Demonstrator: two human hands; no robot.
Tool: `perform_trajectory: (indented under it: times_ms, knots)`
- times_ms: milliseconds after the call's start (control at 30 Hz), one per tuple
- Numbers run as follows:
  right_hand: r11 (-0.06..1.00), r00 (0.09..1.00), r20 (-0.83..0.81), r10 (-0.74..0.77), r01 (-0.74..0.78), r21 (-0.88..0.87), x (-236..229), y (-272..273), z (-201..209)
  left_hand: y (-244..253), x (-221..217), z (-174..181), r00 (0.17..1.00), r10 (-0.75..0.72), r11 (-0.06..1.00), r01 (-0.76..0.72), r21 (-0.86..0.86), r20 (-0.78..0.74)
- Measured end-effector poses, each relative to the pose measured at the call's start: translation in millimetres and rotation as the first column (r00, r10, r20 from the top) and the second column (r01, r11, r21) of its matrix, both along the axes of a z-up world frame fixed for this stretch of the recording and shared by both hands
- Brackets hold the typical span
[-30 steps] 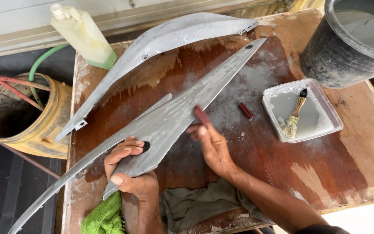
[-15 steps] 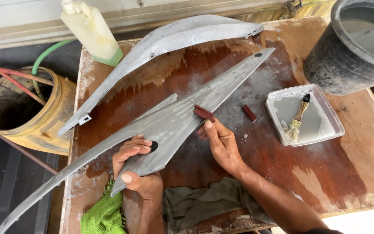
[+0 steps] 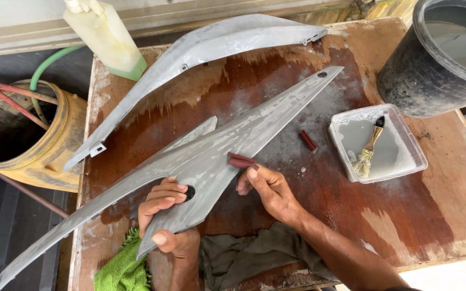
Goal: The person sands the surface of a grey metal motorcycle fender using a sanding block. They hold the fender steady with one hand while moving the sanding block back and forth across the surface to smooth it.
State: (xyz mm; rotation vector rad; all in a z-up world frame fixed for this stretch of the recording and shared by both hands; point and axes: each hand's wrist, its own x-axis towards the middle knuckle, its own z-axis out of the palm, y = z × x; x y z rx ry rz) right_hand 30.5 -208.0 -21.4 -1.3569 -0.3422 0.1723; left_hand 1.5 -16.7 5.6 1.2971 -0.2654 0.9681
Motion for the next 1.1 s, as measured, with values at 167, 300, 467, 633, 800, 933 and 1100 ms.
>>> perform_trajectory:
  times_ms: [167, 300, 467, 633, 800, 933, 1100]
  knots:
    - [0.98, 0.981, 0.039, -0.189, 0.191, -0.055, 16, -11, -6, 0, 0, -4, 1.0, 0.0, 1.0, 0.0, 0.025, -0.014]
    - [0.995, 0.992, 0.092, -0.089, 0.084, 0.06, 8, 0, -6, -2, -1, -5, 0.999, 0.015, 0.999, -0.014, 0.03, -0.036]
    - [0.997, 0.997, 0.002, -0.082, 0.082, 0.001, 13, -10, -6, -2, -2, -6, 0.998, 0.024, 0.999, -0.022, 0.039, -0.056]
    - [0.981, 0.98, 0.058, -0.193, 0.194, -0.021, 12, -5, -12, -1, -1, -12, 0.999, -0.001, 0.997, 0.003, 0.071, -0.033]
    - [1.0, 0.999, 0.041, 0.02, -0.021, 0.015, 5, -1, -10, -1, -1, -9, 0.999, 0.014, 0.999, -0.013, 0.04, -0.046]
    - [0.975, 0.977, 0.015, -0.214, 0.215, -0.05, 15, -9, -13, -4, -1, -6, 1.0, -0.004, 0.998, 0.006, 0.067, -0.028]
    - [0.992, 0.994, -0.01, 0.108, -0.108, 0.066, -10, 9, 14, -3, -2, -4, 0.999, 0.01, 0.999, -0.008, 0.051, -0.044]
